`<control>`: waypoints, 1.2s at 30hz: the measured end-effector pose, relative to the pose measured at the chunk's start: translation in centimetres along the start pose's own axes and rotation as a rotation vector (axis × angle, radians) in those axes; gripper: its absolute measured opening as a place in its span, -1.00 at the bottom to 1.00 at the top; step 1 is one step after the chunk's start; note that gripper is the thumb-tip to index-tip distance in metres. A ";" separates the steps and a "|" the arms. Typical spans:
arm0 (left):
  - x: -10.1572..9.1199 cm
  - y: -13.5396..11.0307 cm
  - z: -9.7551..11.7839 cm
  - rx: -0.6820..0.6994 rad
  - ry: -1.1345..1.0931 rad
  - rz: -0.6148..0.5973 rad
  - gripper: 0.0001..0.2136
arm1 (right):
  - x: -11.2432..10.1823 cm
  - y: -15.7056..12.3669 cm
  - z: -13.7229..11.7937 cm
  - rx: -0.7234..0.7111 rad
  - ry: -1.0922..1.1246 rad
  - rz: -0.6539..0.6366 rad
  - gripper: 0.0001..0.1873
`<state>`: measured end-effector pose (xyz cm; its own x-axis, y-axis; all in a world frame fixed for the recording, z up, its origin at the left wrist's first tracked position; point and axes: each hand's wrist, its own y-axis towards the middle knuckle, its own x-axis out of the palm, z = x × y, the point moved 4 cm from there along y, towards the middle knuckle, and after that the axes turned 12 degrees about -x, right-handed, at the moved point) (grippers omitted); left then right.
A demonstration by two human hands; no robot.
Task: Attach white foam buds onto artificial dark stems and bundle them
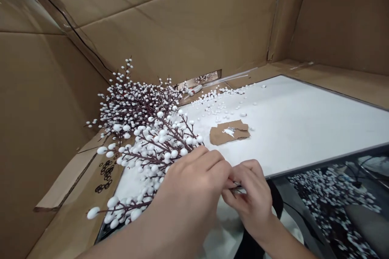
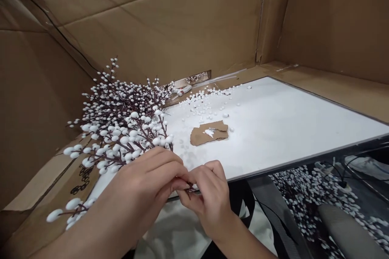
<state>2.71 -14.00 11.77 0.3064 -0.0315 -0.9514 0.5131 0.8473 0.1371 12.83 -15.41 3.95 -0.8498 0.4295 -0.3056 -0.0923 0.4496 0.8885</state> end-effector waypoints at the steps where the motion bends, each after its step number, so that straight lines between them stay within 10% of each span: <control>1: 0.0 0.1 -0.1 -0.005 0.001 -0.021 -0.82 | 0.0 0.1 0.0 -0.006 -0.006 0.008 -0.81; 12: 0.1 1.3 0.2 0.120 0.015 -0.070 -0.80 | 0.1 0.6 -0.1 -0.028 -0.022 0.074 -0.80; 22: -0.7 3.9 0.8 0.472 0.168 -0.360 -0.87 | 0.2 0.5 0.7 0.019 0.060 0.071 -0.85; 36: -0.1 4.6 1.0 0.544 0.207 -0.355 -0.78 | 0.7 -0.3 1.7 0.065 0.081 0.081 -0.88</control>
<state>5.84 -10.59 12.81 -0.0873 -0.1105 -0.9900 0.9009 0.4153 -0.1258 13.12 -13.93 2.90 -0.8925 0.4027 -0.2029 0.0099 0.4673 0.8841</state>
